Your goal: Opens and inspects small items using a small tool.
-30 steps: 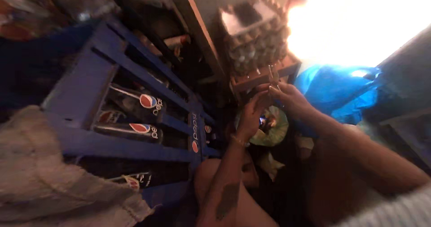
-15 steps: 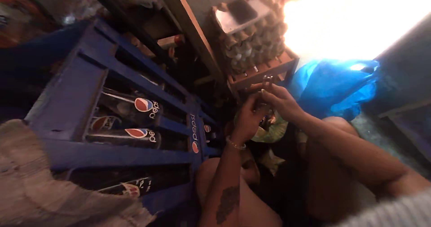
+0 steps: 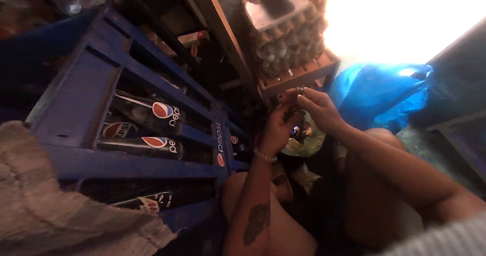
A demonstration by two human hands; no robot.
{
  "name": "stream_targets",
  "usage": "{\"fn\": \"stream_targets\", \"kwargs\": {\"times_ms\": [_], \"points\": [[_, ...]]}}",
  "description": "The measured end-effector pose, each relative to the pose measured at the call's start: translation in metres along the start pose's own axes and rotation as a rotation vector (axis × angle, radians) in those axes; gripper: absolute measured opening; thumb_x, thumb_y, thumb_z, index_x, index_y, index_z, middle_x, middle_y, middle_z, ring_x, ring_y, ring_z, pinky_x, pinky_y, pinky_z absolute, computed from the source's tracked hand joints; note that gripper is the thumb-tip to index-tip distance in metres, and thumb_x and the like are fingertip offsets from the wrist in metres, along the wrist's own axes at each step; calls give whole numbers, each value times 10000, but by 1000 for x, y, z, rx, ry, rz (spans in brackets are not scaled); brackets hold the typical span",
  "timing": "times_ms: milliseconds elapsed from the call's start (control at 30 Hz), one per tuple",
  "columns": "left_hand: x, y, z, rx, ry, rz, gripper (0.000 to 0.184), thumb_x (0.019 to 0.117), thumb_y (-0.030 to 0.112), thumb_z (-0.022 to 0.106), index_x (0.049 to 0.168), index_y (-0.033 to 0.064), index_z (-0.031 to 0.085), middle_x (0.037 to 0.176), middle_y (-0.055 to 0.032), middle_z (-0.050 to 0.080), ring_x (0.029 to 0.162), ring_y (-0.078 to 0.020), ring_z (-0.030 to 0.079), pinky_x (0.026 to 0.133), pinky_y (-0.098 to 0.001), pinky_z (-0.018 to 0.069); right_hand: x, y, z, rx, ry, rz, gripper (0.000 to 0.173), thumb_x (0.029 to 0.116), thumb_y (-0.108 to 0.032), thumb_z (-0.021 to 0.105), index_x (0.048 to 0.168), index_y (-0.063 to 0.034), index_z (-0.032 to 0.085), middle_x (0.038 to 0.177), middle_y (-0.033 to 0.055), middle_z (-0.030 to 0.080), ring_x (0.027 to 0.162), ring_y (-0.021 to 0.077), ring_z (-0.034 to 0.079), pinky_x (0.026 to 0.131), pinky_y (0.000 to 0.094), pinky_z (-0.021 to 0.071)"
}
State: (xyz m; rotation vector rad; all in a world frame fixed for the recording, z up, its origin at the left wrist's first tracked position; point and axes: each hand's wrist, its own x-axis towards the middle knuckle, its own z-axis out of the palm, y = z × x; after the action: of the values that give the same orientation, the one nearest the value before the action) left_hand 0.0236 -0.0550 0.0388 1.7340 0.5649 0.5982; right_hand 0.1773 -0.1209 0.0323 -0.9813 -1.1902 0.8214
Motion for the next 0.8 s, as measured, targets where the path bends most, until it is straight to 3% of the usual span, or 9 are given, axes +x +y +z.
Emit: {"fn": "stream_targets", "kwargs": {"times_ms": [100,200,333,433,600,800], "points": [[0,0,7,175,9,-86,469,868,136,802,1286,27,618,1129,-79,685,997,-120,656,898,-327,561,-3,-3,4,-54,19,-2,317,1076,-83,429,1302,21,626,1177,62,732,1061,100,687,943,286,565],[0,3,19,325,131,-142,543,788,193,885,1229,-3,636,1077,-144,683,993,-232,660,906,-451,552,-3,1,4,-118,54,-30,284,1038,-57,532,1284,29,646,1162,67,741,1038,89,699,936,274,572],[3,-5,21,368,233,-88,415,849,153,823,1202,-10,678,1075,-160,708,995,-251,685,912,-479,557,-5,6,6,-201,71,-85,272,977,-42,639,1237,20,686,1163,74,738,1068,98,693,976,281,560],[2,-4,17,302,213,-125,337,876,84,776,1185,-7,678,1087,-149,689,975,-224,673,889,-438,561,-7,7,7,-202,50,-126,293,967,-35,647,1253,21,685,1202,87,719,1102,113,677,985,285,555],[-1,4,17,232,135,-107,407,849,51,778,1230,-7,647,1090,-119,687,981,-146,659,879,-335,559,-5,3,7,-147,31,-196,415,924,3,682,1327,63,597,1162,106,733,1053,142,709,953,315,585],[-3,7,19,148,80,-114,438,807,7,788,1219,-7,641,1001,-79,687,887,-89,659,812,-277,569,-6,-1,3,-91,28,-221,401,881,12,718,1265,33,606,1139,82,741,1038,137,709,937,311,586]]}}
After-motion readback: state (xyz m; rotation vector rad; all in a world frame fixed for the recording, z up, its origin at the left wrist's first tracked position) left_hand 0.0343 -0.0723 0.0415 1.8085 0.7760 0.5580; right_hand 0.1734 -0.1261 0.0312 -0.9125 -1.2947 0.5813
